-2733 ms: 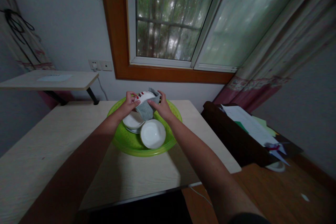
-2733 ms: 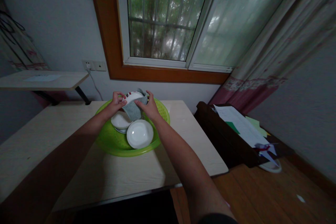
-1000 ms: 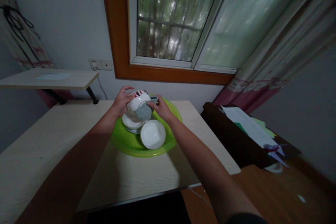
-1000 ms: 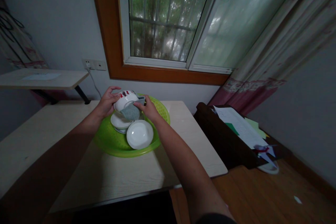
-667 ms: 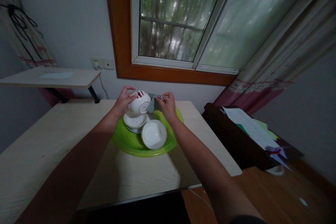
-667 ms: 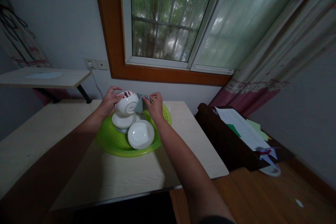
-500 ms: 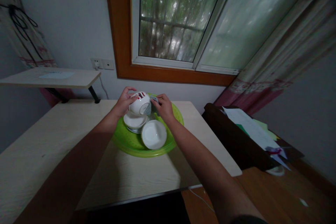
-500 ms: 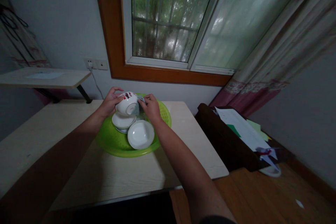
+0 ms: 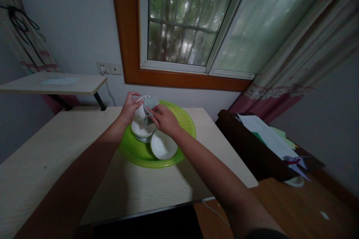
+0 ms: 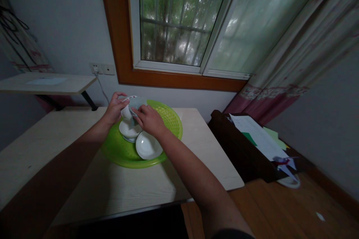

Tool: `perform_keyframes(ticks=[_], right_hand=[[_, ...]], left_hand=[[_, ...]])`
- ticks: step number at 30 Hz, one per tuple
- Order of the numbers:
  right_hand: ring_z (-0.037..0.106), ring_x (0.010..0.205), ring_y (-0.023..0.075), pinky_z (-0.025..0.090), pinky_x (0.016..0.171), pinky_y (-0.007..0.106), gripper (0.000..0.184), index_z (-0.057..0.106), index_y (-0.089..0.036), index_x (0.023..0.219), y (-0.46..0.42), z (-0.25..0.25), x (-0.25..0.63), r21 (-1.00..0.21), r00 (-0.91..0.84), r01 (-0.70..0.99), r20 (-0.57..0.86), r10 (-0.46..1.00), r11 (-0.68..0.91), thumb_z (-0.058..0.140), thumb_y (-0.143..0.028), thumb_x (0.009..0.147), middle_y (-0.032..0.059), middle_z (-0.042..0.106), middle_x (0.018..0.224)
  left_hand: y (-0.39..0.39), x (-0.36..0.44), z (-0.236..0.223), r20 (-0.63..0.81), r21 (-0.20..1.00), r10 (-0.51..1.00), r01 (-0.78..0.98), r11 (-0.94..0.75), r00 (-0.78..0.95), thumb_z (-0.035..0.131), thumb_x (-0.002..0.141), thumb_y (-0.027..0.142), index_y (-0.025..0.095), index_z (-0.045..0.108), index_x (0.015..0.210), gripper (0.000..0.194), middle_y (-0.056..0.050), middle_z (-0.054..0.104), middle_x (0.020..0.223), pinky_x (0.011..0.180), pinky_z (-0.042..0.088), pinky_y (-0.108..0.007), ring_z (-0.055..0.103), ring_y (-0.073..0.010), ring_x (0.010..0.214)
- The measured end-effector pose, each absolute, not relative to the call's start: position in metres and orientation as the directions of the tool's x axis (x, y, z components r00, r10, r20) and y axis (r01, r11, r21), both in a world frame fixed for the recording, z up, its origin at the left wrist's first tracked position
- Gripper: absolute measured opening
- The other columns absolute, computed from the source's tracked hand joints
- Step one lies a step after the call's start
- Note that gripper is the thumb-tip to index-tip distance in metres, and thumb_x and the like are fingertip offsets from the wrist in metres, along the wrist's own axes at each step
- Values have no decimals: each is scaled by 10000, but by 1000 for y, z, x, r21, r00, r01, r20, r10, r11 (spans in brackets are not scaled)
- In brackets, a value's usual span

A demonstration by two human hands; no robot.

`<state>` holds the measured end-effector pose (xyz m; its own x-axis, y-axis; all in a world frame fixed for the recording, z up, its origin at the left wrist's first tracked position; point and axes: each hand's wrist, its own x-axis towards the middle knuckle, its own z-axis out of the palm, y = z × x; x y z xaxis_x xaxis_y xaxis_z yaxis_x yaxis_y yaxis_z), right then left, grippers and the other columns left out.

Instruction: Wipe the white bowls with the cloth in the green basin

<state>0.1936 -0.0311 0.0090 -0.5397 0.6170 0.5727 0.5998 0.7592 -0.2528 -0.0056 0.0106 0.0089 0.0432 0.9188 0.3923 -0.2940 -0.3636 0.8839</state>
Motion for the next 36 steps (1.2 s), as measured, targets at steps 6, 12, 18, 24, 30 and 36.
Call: perform_keyframes(ticks=[6,12,18,24,30,36], right_hand=[[547,1004,276,453,936,409,470,579,-247,1398,-19,4,200,-344,-398,678,571,718,649,397,-467,1024,116,601,1084],[571,1005,242,474,905,353,490,471,-271,1482,-26,5,197,-216,-510,680,549,663,701,372,-457,1041,99,616,1147],[579,988,226,472,846,324,506,368,-243,1539,-41,14,188,112,-703,661,439,559,742,319,-412,1065,99,633,1131],[610,1015,234,480,870,331,547,316,-243,1564,-50,23,185,64,-622,739,449,642,671,301,-454,1059,105,654,1170],[616,1138,247,485,952,347,667,233,-189,1585,-43,19,192,-176,-445,814,424,789,554,329,-548,1032,122,641,1312],[640,1110,235,489,963,343,685,125,-170,1604,-41,16,194,-197,-520,749,417,746,632,341,-496,1042,121,647,1324]], left_hand=[[15,-8,6,402,876,910,-247,-414,-101,732,736,363,245,414,1038,454,9,682,841,596,465,-253,636,-151,665],[21,-8,7,414,890,862,-70,-451,-292,698,790,446,233,452,938,358,40,606,703,539,397,-224,565,-125,589],[22,-9,9,469,879,811,103,-465,-349,632,831,402,215,513,841,222,39,536,667,571,384,-234,503,-118,609],[20,-10,11,447,874,804,1,-486,-392,601,821,388,205,469,679,266,42,454,623,544,357,-238,424,-106,575],[16,-8,12,347,906,834,-75,-416,-428,600,809,521,205,439,609,407,39,435,546,477,310,-256,388,-103,507],[17,-9,9,337,920,851,-52,-389,-402,595,797,566,206,439,587,444,34,444,533,470,308,-261,391,-104,496]])
